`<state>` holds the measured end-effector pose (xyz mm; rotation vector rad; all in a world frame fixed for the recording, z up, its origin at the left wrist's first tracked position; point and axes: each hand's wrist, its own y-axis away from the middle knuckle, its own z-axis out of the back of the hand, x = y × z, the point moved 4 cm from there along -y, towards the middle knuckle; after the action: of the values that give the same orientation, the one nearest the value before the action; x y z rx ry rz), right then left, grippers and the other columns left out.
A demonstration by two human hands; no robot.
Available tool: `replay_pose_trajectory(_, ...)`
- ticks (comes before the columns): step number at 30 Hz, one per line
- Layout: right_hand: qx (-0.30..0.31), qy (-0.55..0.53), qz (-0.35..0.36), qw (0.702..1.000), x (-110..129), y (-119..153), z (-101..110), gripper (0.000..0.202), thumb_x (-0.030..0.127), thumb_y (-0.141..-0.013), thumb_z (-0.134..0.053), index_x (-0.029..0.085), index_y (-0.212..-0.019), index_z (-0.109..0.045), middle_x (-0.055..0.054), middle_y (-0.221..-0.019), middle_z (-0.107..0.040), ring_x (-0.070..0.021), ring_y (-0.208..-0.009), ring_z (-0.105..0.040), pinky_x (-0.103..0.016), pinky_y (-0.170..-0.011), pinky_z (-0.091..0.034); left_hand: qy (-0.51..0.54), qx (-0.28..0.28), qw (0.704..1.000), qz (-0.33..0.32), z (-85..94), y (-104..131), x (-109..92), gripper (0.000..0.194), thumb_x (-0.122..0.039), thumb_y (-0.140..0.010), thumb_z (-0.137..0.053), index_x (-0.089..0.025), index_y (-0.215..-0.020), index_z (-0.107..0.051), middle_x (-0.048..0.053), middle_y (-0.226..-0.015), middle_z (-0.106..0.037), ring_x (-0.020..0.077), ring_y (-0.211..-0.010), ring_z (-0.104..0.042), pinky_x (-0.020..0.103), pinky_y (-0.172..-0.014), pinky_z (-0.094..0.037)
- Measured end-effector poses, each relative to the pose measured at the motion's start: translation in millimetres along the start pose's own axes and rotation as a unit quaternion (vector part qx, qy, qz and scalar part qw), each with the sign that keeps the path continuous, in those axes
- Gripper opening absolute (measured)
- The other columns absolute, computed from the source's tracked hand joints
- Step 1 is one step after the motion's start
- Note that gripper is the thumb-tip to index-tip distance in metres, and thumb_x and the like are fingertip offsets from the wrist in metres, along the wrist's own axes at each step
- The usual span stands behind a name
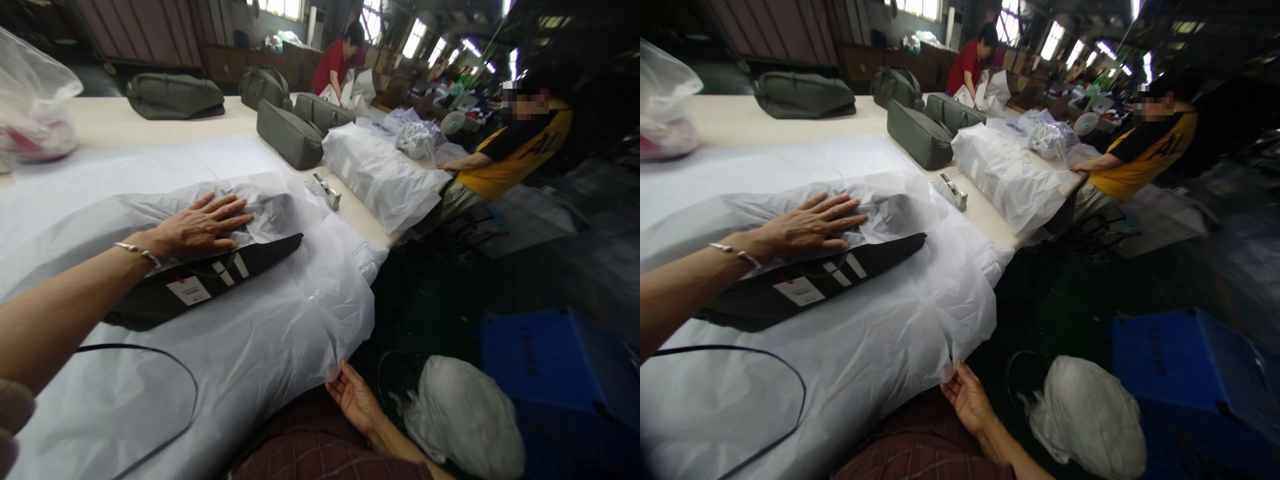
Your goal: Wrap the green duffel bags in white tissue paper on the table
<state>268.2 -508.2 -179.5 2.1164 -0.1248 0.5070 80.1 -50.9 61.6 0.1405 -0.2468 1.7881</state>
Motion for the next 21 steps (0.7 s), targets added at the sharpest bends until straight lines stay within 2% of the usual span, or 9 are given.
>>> replay_pose_trajectory(4,0.046,-0.020,-0.025,0.998,-1.3,0.4,-4.7,0.037,0.039,-0.070,-0.084,0.019,-0.096,-0.067,-0.006,-0.097,-0.075,-0.0199,-0.088,-0.069,-0.038,-0.086,-0.052,0.001,0.011,1.000,0.003,-2.5,-1.0,1.7,0.062,-0.053,-0.097,-0.036,-0.030,-0.152,-0.022,0.006,-0.164,-0.006,0.0269,-0.149,-0.004,0.052,-0.118,-0.004)
replay_pose_trajectory(7,0.071,-0.002,-0.029,0.997,-5.5,4.1,-9.1,0.038,0.036,-0.067,-0.086,0.020,-0.096,-0.067,-0.005,-0.097,-0.074,-0.0203,-0.090,-0.068,-0.040,-0.088,-0.051,-0.001,0.012,1.000,0.000,-4.4,-1.4,2.5,0.061,-0.052,-0.097,-0.032,-0.027,-0.152,-0.023,0.006,-0.164,-0.004,0.0272,-0.149,-0.002,0.053,-0.118,-0.004)
replay_pose_trajectory(10,0.031,0.013,-0.025,0.999,-15.1,6.0,0.6,0.035,0.027,-0.062,-0.089,0.019,-0.087,-0.066,-0.002,-0.082,-0.073,-0.0177,-0.079,-0.068,-0.037,-0.084,-0.052,-0.002,-0.006,1.000,-0.008,-5.8,-2.0,2.5,0.062,-0.055,-0.098,-0.027,-0.025,-0.152,-0.025,0.006,-0.164,-0.003,0.0276,-0.149,-0.002,0.053,-0.118,-0.003)
replay_pose_trajectory(13,-0.023,0.005,-0.021,0.999,-24.4,2.4,22.8,0.033,0.026,-0.061,-0.089,0.018,-0.082,-0.066,0.000,-0.072,-0.070,-0.0162,-0.073,-0.068,-0.035,-0.079,-0.053,0.002,-0.019,1.000,-0.014,-7.0,-2.7,2.4,0.062,-0.056,-0.098,-0.021,-0.024,-0.151,-0.026,0.005,-0.164,-0.003,0.0276,-0.149,-0.003,0.053,-0.118,-0.004)
replay_pose_trajectory(16,-0.071,0.014,-0.019,0.997,-25.5,-7.0,44.2,0.041,0.024,-0.059,-0.088,0.021,-0.094,-0.067,-0.001,-0.083,-0.072,-0.0172,-0.078,-0.069,-0.034,-0.078,-0.052,0.005,-0.025,1.000,-0.015,-7.1,-3.1,2.4,0.063,-0.056,-0.098,-0.016,-0.024,-0.151,-0.027,0.003,-0.164,-0.002,0.0275,-0.149,-0.003,0.053,-0.118,-0.004)
replay_pose_trajectory(18,-0.083,0.023,-0.011,0.996,-20.6,-15.1,48.0,0.052,0.018,-0.056,-0.087,0.026,-0.103,-0.066,-0.001,-0.096,-0.072,-0.0182,-0.084,-0.069,-0.036,-0.080,-0.052,0.006,-0.026,0.999,-0.018,-6.7,-3.4,2.0,0.064,-0.057,-0.098,-0.015,-0.024,-0.151,-0.027,0.003,-0.164,0.000,0.0273,-0.149,-0.002,0.053,-0.118,-0.003)
replay_pose_trajectory(21,-0.012,0.034,0.021,0.999,-9.3,-25.3,30.1,0.060,0.007,-0.056,-0.080,0.032,-0.109,-0.064,0.001,-0.113,-0.069,-0.0181,-0.096,-0.065,-0.039,-0.088,-0.050,0.008,-0.026,0.999,-0.020,-5.9,-3.5,0.9,0.065,-0.058,-0.098,-0.013,-0.023,-0.151,-0.027,0.003,-0.164,0.001,0.0269,-0.149,-0.002,0.052,-0.118,-0.003)
